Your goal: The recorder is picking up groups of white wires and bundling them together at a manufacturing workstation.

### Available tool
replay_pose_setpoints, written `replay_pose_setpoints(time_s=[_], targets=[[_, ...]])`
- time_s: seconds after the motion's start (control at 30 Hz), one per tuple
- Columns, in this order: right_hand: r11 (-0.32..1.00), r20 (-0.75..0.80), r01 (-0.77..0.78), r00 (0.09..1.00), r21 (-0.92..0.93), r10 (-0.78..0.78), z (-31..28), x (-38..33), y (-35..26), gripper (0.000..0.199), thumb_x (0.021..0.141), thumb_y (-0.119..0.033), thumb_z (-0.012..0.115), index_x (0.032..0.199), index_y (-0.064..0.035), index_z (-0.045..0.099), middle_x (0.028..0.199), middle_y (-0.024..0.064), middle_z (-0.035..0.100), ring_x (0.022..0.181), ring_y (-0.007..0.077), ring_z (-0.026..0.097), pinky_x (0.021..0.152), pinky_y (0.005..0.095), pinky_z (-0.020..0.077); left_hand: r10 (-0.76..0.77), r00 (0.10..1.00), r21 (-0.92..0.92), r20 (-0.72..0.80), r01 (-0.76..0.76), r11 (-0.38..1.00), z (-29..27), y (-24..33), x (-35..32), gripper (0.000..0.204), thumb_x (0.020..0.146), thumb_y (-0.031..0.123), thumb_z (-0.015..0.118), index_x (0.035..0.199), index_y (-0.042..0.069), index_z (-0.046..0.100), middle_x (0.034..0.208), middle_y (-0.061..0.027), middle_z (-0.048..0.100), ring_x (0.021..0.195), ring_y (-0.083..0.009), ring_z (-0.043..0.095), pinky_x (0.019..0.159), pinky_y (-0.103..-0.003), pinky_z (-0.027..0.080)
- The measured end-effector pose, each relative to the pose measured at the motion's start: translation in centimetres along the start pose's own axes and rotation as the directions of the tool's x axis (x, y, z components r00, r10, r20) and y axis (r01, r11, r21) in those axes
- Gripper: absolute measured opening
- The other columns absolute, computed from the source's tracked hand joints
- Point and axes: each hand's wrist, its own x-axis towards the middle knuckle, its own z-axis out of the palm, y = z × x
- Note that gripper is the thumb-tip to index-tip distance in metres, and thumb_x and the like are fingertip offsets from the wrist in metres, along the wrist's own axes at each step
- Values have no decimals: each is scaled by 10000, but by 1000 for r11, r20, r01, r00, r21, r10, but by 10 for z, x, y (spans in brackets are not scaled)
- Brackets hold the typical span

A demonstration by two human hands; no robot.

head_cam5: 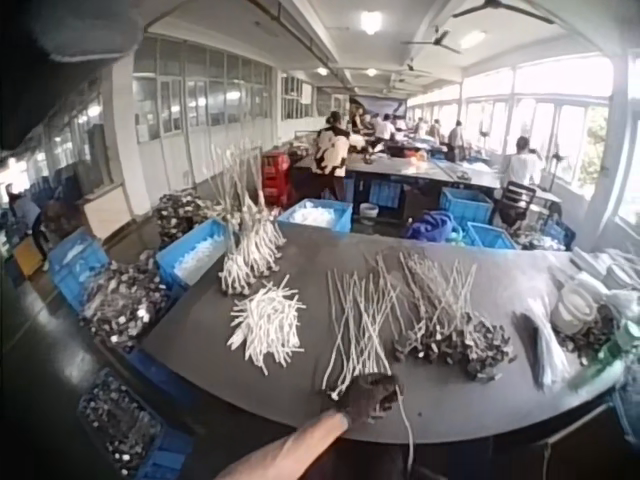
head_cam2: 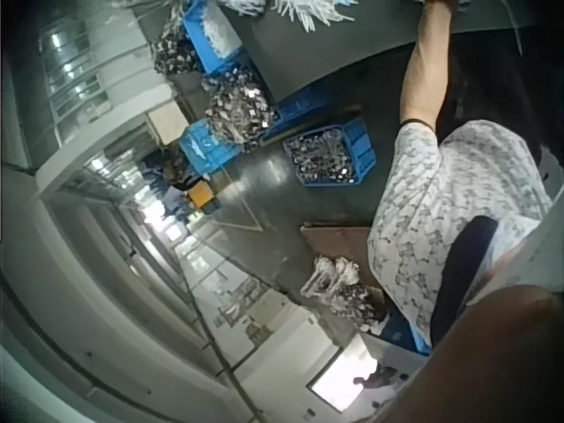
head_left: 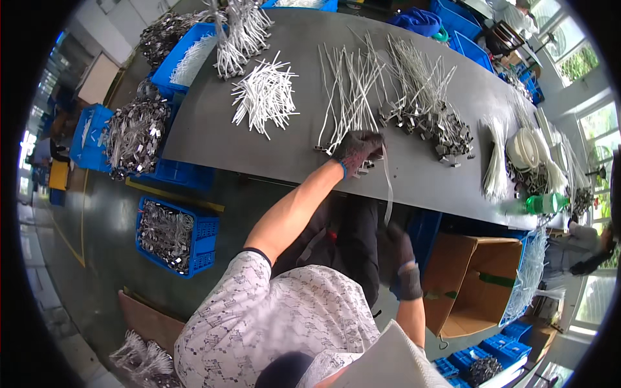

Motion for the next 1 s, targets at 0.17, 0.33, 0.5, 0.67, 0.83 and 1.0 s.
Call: replay_pose_setpoints(time_s=[0.17, 0.33, 0.5, 0.67, 0.83, 1.0], targets=[[887, -289, 430, 839, -167, -461, -20, 27, -96, 361, 778, 46, 617, 1133, -12, 636, 967, 146, 653, 713, 236, 644, 615, 322, 528, -116, 943, 94, 312, 91, 991, 12, -5, -32, 237, 971, 231, 676, 1063, 14, 698, 943, -61, 730, 819, -169, 711, 758, -310, 592], [993, -101, 87, 992, 76, -79, -12, 13, -65, 240, 821, -23, 650, 1060, -3, 642, 913, 160, 658, 736, 289, 673, 648, 340, 532, -149, 987, -497, -65, 97, 862, -11, 35, 5, 345, 1033, 306, 523, 1235, 26, 514, 1165, -195, 654, 1008, -308, 690, 833, -476, 596], [977, -136, 180, 971, -117, -196, 12, -9, -19, 243, 966, -231, 595, 934, 0, 665, 694, 111, 622, 663, 185, 618, 590, 335, 470, 164, 917, -659, -363, -378, 651, -31, 58, 7, 407, 1046, 396, 509, 1125, 8, 607, 993, -170, 703, 891, -312, 714, 812, -471, 609], [995, -130, 0, 991, 97, 13, 17, -9, -17, 244, 971, -239, 600, 946, -9, 677, 690, 75, 617, 659, 142, 592, 579, 335, 462, 198, 974, -370, -109, -225, 901, -31, 46, -17, 276, 993, 290, 635, 1057, 22, 657, 966, -130, 714, 845, -240, 719, 699, -385, 609], [948, -211, 203, 966, 246, -152, 1, 13, -80, 163, 872, -70, 659, 1025, -16, 661, 803, 110, 634, 634, 153, 594, 603, 285, 483, -50, 997, -211, 51, 59, 976, -8, 10, -46, 243, 986, 234, 651, 1000, -4, 696, 913, -112, 726, 804, -213, 722, 711, -359, 615], [988, -31, 93, 995, 125, -90, -8, 4, -42, 218, 844, -50, 676, 1060, -29, 678, 808, 105, 645, 624, 206, 624, 594, 282, 496, -53, 990, -389, -127, 0, 921, -19, 33, -36, 305, 972, 289, 658, 1079, 5, 631, 895, -125, 705, 750, -217, 708, 666, -358, 613]])
